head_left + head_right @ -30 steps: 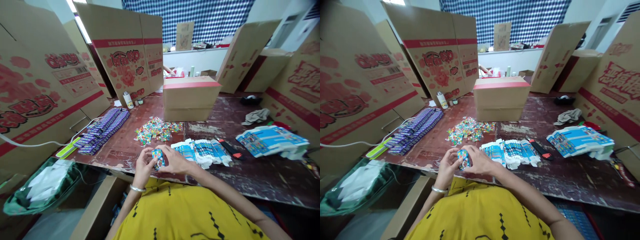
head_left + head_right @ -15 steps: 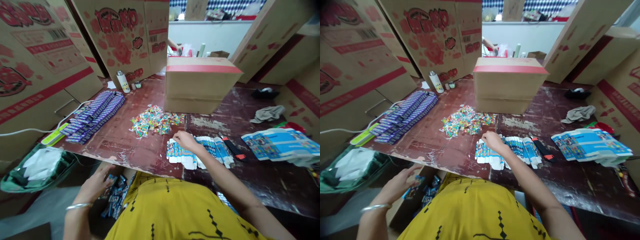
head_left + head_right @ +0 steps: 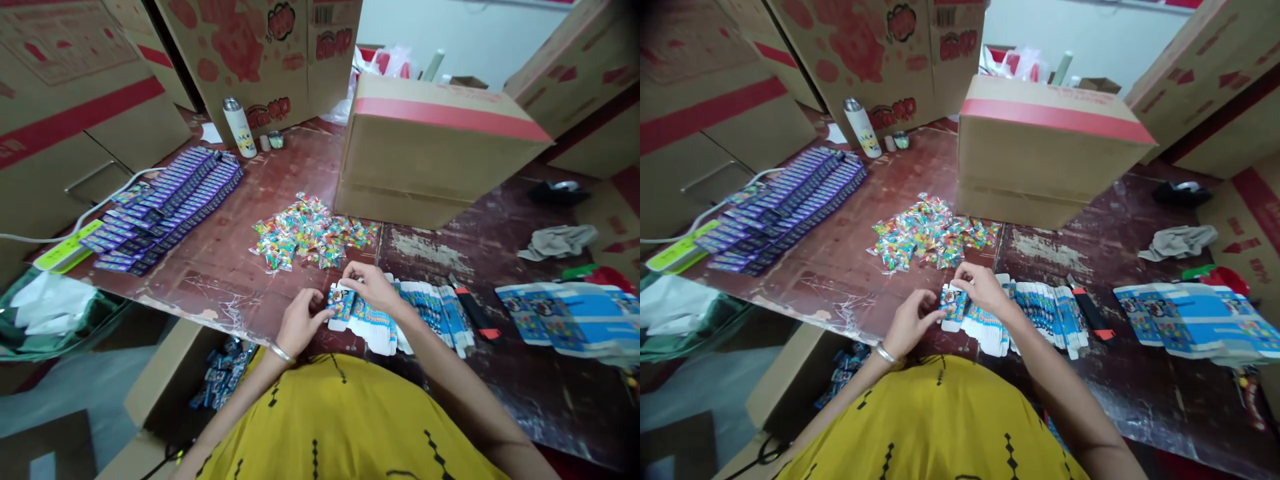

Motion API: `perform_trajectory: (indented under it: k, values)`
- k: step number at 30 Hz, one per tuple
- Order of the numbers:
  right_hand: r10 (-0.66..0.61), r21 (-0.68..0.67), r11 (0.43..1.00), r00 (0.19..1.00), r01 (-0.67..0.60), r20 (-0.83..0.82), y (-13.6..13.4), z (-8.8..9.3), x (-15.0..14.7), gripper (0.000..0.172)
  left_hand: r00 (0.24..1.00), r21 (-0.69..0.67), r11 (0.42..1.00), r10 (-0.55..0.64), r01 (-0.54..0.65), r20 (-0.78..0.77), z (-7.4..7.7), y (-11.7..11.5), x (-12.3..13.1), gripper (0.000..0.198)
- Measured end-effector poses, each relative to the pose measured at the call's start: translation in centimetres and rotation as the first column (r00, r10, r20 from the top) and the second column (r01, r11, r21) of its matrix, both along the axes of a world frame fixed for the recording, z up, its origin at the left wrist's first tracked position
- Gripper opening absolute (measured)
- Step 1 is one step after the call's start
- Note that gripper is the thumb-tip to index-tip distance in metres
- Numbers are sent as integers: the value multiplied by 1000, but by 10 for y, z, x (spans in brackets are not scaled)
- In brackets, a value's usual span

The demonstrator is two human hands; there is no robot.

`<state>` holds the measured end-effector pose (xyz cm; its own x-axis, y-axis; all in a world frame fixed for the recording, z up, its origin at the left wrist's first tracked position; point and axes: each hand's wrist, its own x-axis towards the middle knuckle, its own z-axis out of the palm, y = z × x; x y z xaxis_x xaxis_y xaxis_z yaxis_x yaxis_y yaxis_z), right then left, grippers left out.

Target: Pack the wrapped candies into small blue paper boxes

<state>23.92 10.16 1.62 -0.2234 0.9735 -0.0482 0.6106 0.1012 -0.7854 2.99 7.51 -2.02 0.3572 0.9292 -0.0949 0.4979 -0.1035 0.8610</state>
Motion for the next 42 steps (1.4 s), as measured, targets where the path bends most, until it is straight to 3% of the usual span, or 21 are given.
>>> perform_trajectory:
  k: [2,5,8,11,13,15,17,21,24,27,30,33,35,37,38,41,42]
  values:
    - [-10,-100,995,963,-18,-269,2,7,-1,19,955,-208,977,12,51,295,6,8,-6,25]
    - [-54,-164,986,915,-14,-400,7,15,-9,22,769,-474,834,100,281,632,14,16,-9,26]
    - [-73,-38,997,945,64,-319,6,21,-22,19,566,-553,682,243,479,788,17,18,-9,37]
    - [-91,253,961,992,111,-90,-4,24,-32,31,438,-549,682,354,483,826,15,15,-7,45]
    - [-82,317,947,994,54,75,-13,22,-35,37,412,-562,697,398,445,820,9,13,-6,49]
    - [74,190,976,985,-102,153,-17,18,-34,39,422,-574,697,407,430,810,2,14,-6,54]
    - [113,57,991,985,-121,127,-17,15,-31,40,457,-566,714,375,414,807,-6,15,-9,57]
    - [152,-224,964,988,-140,34,-8,21,-20,32,598,-445,803,142,397,789,-12,13,-17,64]
    - [247,-501,834,968,-231,-34,3,31,-13,31,711,-340,852,-53,398,701,-7,9,-24,66]
    - [261,-655,713,962,-249,-82,11,37,-11,35,776,-279,881,-143,383,614,-2,7,-32,66]
    - [260,-717,644,958,-266,-122,12,40,-15,39,786,-259,879,-184,400,590,0,8,-39,68]
    - [331,-758,549,924,-352,-189,9,42,-21,30,758,-253,862,-204,439,619,1,8,-42,70]
    - [357,-757,523,907,-391,-221,7,42,-24,24,746,-265,861,-178,433,642,1,9,-42,66]
    - [346,-738,547,909,-395,-230,7,39,-26,22,734,-282,866,-133,413,666,1,10,-40,57]
    - [311,-709,599,923,-374,-224,7,36,-27,22,736,-294,877,-94,380,670,1,11,-38,51]
    - [23,-452,885,980,-111,-196,7,26,-33,35,752,-325,929,87,175,653,0,15,-32,38]
    - [-91,-340,940,972,12,-216,5,22,-36,43,747,-323,942,153,87,647,1,16,-30,36]
